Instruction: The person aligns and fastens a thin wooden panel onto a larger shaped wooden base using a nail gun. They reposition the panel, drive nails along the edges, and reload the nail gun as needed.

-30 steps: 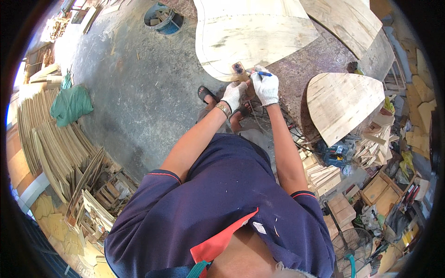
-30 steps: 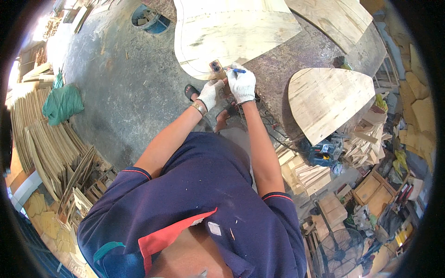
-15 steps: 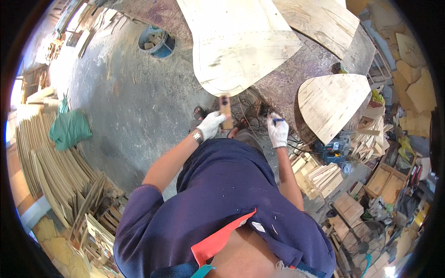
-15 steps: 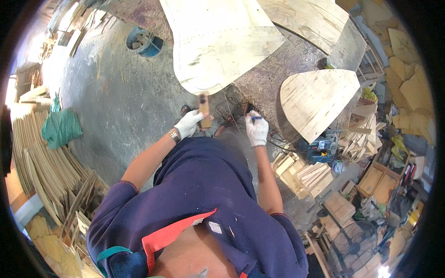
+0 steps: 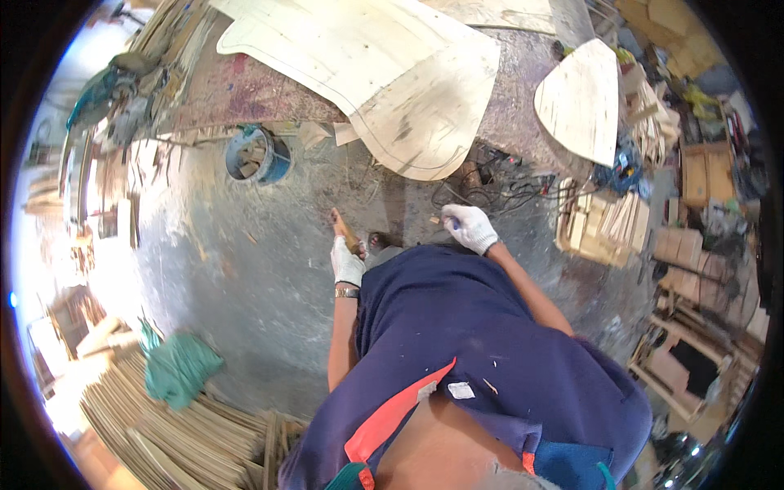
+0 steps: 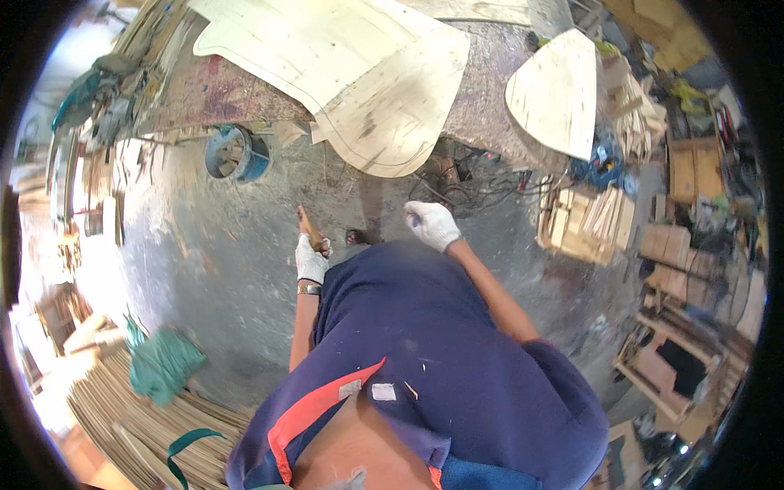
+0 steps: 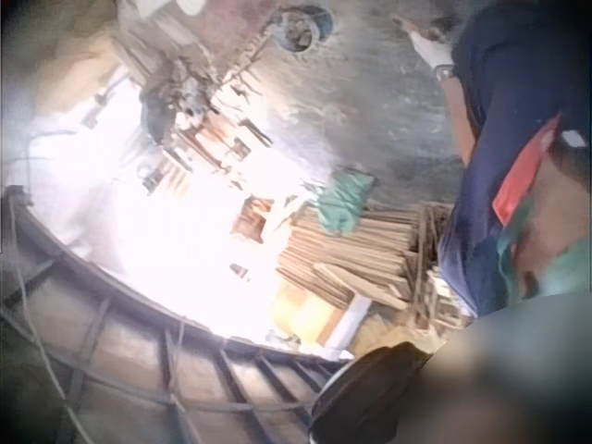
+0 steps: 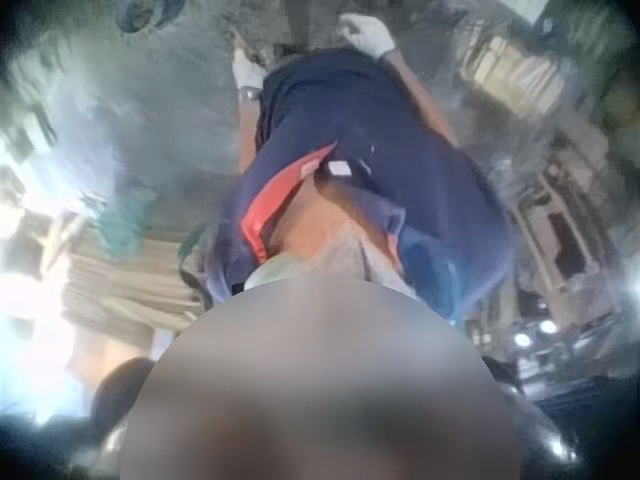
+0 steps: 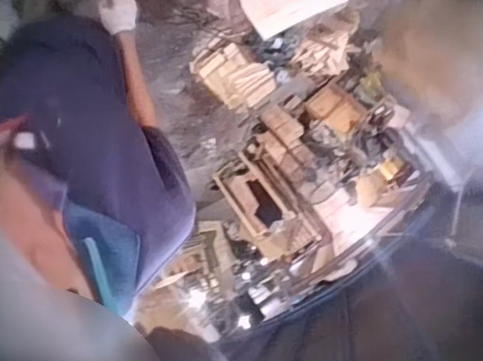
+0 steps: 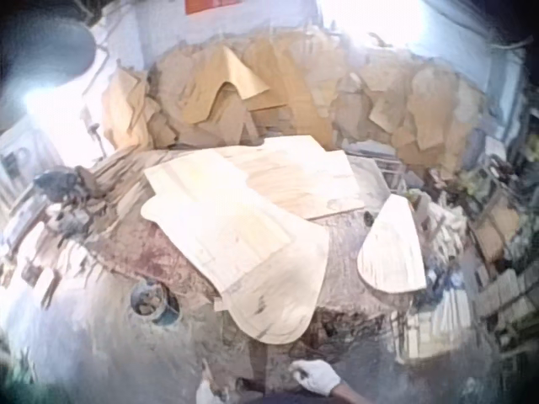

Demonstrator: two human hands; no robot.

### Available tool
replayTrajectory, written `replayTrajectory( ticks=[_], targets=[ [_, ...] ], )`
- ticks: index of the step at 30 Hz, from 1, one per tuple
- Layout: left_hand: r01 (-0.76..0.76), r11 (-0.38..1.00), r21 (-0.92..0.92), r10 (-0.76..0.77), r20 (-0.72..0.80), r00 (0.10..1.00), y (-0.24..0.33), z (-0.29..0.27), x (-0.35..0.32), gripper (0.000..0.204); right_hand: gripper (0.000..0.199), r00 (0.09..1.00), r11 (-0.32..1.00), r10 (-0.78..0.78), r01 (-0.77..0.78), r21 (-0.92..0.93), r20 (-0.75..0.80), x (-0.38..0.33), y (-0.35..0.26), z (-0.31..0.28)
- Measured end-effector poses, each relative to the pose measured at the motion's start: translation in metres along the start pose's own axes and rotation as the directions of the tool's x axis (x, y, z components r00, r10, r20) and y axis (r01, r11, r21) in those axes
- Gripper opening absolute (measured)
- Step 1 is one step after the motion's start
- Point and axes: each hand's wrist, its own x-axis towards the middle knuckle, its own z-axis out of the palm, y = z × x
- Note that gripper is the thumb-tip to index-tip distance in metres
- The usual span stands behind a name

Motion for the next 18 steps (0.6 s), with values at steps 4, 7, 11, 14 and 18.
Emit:
replayTrajectory(
  ticks=[4,7,11,14,18],
  targets=[
    [-0.288,0.952,0.108,0.294,-0.046,0.955,0.058,-0.052,0.008,0.041,0.012,0.965,0.992,-0.055,0.082,-0.097,0.256,0.025,-0.075,0.024],
    [-0.466,0.830,0.306,0.495,-0.022,0.868,0.097,-0.084,0.004,0.039,0.010,0.956,0.992,-0.052,0.082,-0.092,0.288,0.040,-0.110,0.036],
    [-0.543,0.727,0.420,0.553,0.110,0.826,0.132,-0.100,0.002,0.040,0.017,0.986,0.995,-0.083,0.091,-0.049,0.142,0.047,-0.131,0.043],
    [-0.545,0.737,0.399,0.482,0.255,0.838,0.143,-0.092,-0.006,0.028,0.023,0.994,0.991,-0.107,0.104,-0.084,-0.035,0.057,-0.135,0.051],
    [-0.518,0.814,0.263,0.422,0.344,0.839,0.148,-0.039,-0.021,0.018,0.030,0.994,0.970,0.065,-0.042,0.239,-0.091,0.097,-0.143,0.079]
  ],
)
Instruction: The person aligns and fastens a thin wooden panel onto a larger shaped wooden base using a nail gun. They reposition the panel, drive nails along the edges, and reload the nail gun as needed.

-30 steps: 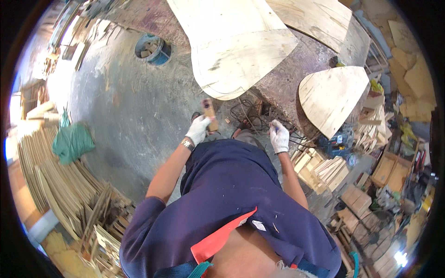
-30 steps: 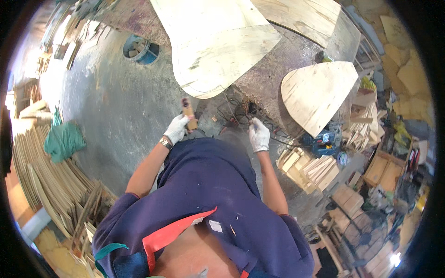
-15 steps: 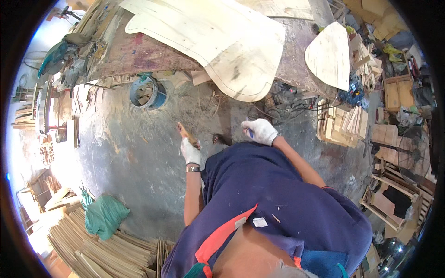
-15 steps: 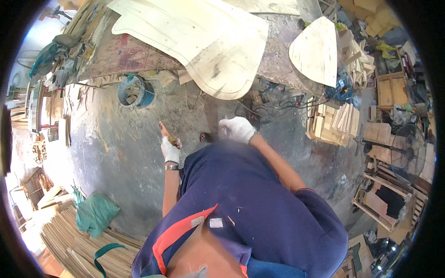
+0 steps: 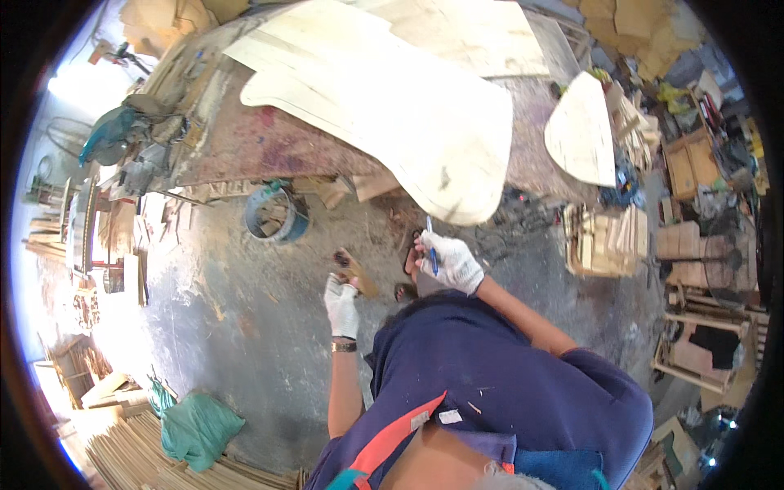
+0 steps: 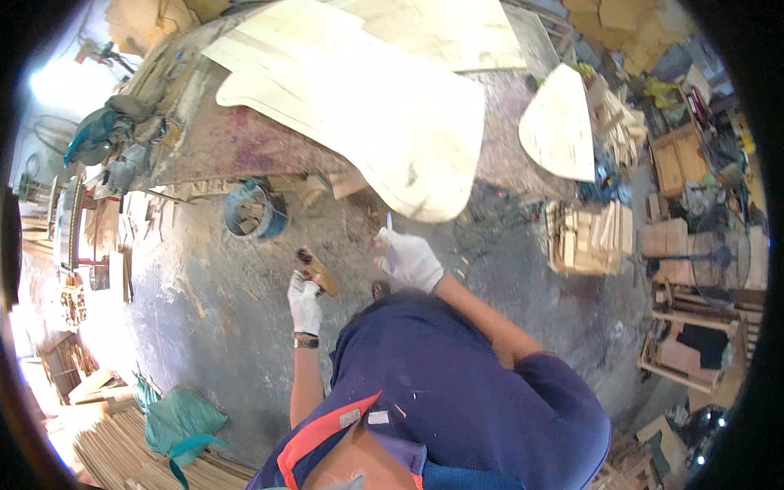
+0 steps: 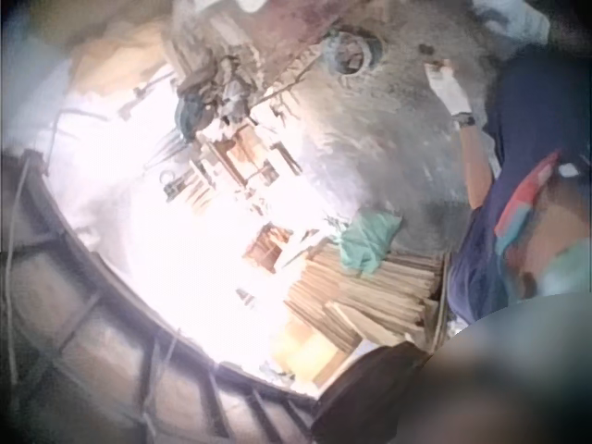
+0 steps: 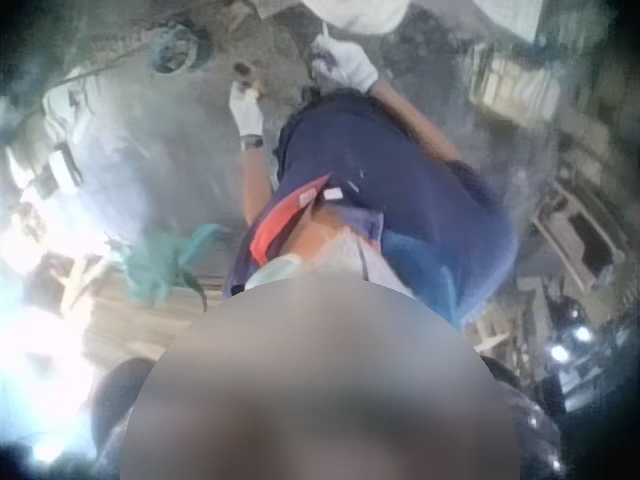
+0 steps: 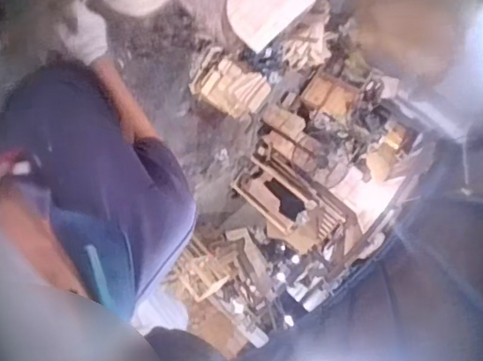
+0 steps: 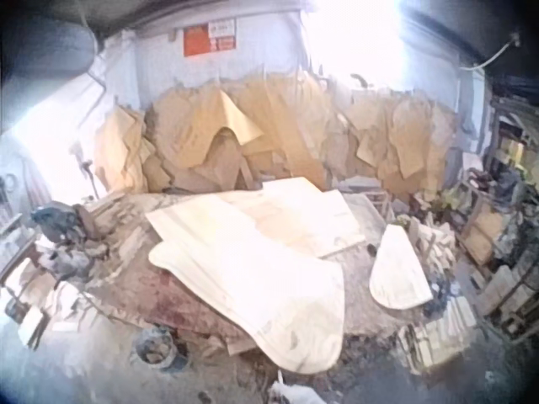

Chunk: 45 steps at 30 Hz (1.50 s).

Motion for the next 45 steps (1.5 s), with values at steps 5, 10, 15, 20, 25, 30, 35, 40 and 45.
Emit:
replayTrajectory(
  ticks=[5,10,15,20,25,30,35,40,45],
  targets=[
    [-0.008,0.999,-0.047,0.017,0.213,0.977,0.052,0.068,0.029,0.019,0.037,0.984,0.970,0.057,-0.094,0.223,0.168,0.051,-0.008,0.020],
    [0.085,0.991,-0.102,-0.055,0.265,0.963,0.092,0.109,0.073,0.019,0.047,0.953,0.975,-0.004,-0.064,0.214,0.303,0.112,-0.018,0.013],
    [0.038,0.998,-0.044,-0.024,0.277,0.961,0.098,0.131,0.121,0.018,0.034,0.978,0.996,0.081,-0.085,0.011,0.192,0.151,0.019,-0.012],
    [0.270,0.949,-0.163,-0.256,0.106,0.961,0.081,0.135,0.178,0.017,0.040,0.884,0.870,0.284,-0.401,-0.288,-0.372,0.145,0.084,-0.039],
    [0.194,0.950,-0.244,-0.209,-0.037,0.977,0.073,0.097,0.259,0.016,0.053,0.539,0.599,0.450,-0.774,-0.207,-0.712,0.090,0.129,-0.075],
    [0.163,0.975,-0.152,-0.190,-0.182,0.965,0.097,0.072,0.383,0.035,0.061,0.138,0.448,0.484,-0.887,0.109,-0.864,0.032,0.170,-0.075],
    [0.326,0.943,-0.070,-0.333,-0.241,0.912,0.113,0.081,0.500,0.086,0.058,-0.147,0.504,0.789,-0.400,0.766,-0.596,0.021,0.203,-0.057],
    [0.408,0.906,-0.113,-0.423,-0.212,0.881,0.115,0.085,0.583,0.042,0.053,-0.269,0.537,0.764,-0.240,0.809,-0.586,0.027,0.187,-0.065],
    [0.287,0.914,-0.285,-0.297,0.009,0.955,0.113,0.104,0.582,0.042,0.055,-0.395,0.505,0.699,-0.319,0.802,-0.597,0.025,0.151,-0.061]
  ],
)
